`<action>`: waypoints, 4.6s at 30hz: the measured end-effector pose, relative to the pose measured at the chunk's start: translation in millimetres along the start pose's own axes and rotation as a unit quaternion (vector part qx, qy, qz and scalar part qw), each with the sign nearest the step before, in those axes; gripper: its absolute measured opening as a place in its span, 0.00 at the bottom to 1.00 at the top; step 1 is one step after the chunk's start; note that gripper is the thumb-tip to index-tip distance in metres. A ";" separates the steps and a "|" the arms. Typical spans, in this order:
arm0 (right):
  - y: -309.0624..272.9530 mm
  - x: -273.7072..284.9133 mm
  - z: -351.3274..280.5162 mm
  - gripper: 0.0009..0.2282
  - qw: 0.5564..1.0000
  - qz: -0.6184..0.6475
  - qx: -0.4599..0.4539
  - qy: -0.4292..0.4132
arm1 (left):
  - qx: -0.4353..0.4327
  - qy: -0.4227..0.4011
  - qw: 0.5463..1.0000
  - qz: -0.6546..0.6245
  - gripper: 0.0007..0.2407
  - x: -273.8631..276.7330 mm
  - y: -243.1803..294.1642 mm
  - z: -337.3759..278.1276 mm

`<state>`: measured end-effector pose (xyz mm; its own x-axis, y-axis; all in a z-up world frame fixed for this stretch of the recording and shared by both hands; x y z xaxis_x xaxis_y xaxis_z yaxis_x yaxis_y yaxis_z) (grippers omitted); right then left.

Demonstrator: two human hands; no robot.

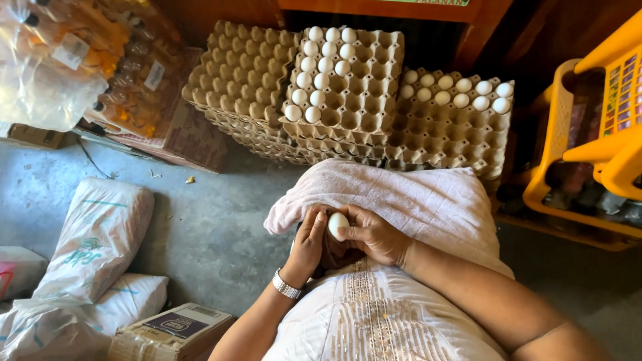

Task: Checking and sorting eggs into cardboard trays in a grocery store.

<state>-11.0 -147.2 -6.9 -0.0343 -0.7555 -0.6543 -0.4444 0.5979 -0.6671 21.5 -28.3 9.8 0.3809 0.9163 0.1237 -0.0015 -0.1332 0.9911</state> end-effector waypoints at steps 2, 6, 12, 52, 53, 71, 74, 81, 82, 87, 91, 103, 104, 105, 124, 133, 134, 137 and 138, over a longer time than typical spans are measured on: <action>-9.5 3.0 4.1 0.16 0.999 0.007 0.039 0.016 | -0.007 0.016 1.000 0.012 0.13 1.5 9.8 2.5; -5.5 15.0 13.0 0.14 0.997 0.030 0.032 0.065 | 0.004 -0.011 1.000 0.019 0.14 -9.0 22.6 6.3; -13.1 30.7 12.2 0.13 0.986 0.081 0.043 0.140 | -0.023 -0.056 0.994 0.091 0.19 -17.4 20.3 4.8; -218.7 439.3 41.2 0.18 0.545 -0.738 0.066 0.393 | 0.153 -0.003 0.986 0.058 0.14 -2.1 -32.0 32.6; -216.8 438.6 39.5 0.21 0.562 -0.724 0.025 0.399 | 0.164 -0.003 0.986 0.043 0.14 -3.0 -33.3 30.8; -216.3 456.3 50.6 0.16 0.510 -0.777 0.067 0.364 | 0.130 -0.018 0.991 0.019 0.14 3.9 -31.0 34.0; -226.1 443.1 48.9 0.21 0.519 -0.754 -0.072 0.396 | 0.158 -0.021 0.987 -0.018 0.14 2.3 -34.1 31.8; -253.1 272.5 135.9 0.16 0.609 -0.674 0.272 0.317 | 0.120 -0.035 0.992 -0.001 0.14 -0.5 -27.8 38.4; -249.7 233.3 155.7 0.13 0.595 -0.699 0.294 0.266 | 0.112 -0.039 0.993 0.002 0.13 -1.2 -27.2 38.9; -229.8 120.3 247.5 0.21 0.546 -0.752 0.328 0.170 | 0.103 -0.028 0.994 -0.007 0.14 3.5 -33.8 34.2; -219.5 111.9 304.5 0.27 0.548 -0.781 0.238 0.184 | 0.100 -0.026 0.994 -0.031 0.15 8.7 -36.9 31.1; -230.7 113.4 315.8 0.15 0.570 -0.770 0.209 0.197 | 0.108 -0.040 0.993 -0.038 0.14 12.3 -36.6 36.1; -235.8 114.8 310.5 0.12 0.603 -0.737 0.221 0.211 | 0.114 -0.042 0.992 -0.039 0.15 11.9 -35.4 35.5; -233.8 119.0 307.1 0.12 0.602 -0.737 0.223 0.211 | 0.112 -0.041 0.992 -0.038 0.15 12.0 -36.3 34.9; -197.8 103.7 93.4 0.09 0.944 0.235 0.229 0.041 | 0.080 -0.003 0.996 -0.038 0.15 4.9 -45.9 27.0; -114.2 83.4 36.6 0.14 0.984 0.093 0.115 0.103 | 0.058 0.024 0.997 -0.035 0.14 7.8 -46.5 20.5; -92.4 79.6 33.9 0.12 0.989 0.088 0.040 0.114 | 0.063 0.027 0.995 -0.066 0.14 7.6 -47.8 20.0; -51.3 48.0 11.0 0.16 0.991 0.059 -0.066 0.096 | 0.047 0.049 0.997 -0.034 0.13 13.0 -31.0 13.7; -39.0 48.9 10.7 0.16 0.992 0.054 -0.065 0.094 | 0.042 0.052 0.997 -0.037 0.13 14.2 -25.0 12.8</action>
<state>14.3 -204.6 -16.6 -0.2492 -0.7331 -0.6328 -0.5404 0.6475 -0.5374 38.8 -16.8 -13.9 0.2791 0.9585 0.0582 0.1029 -0.0901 0.9906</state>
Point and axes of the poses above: each hand's wrist, its own z-axis towards the middle knuckle, its own x-axis out of the back of the hand, y = z × x, the point moved 8 cm from there along z, towards the middle knuckle, and after that the axes turned 3 degrees about y, right-handed, at the moved point
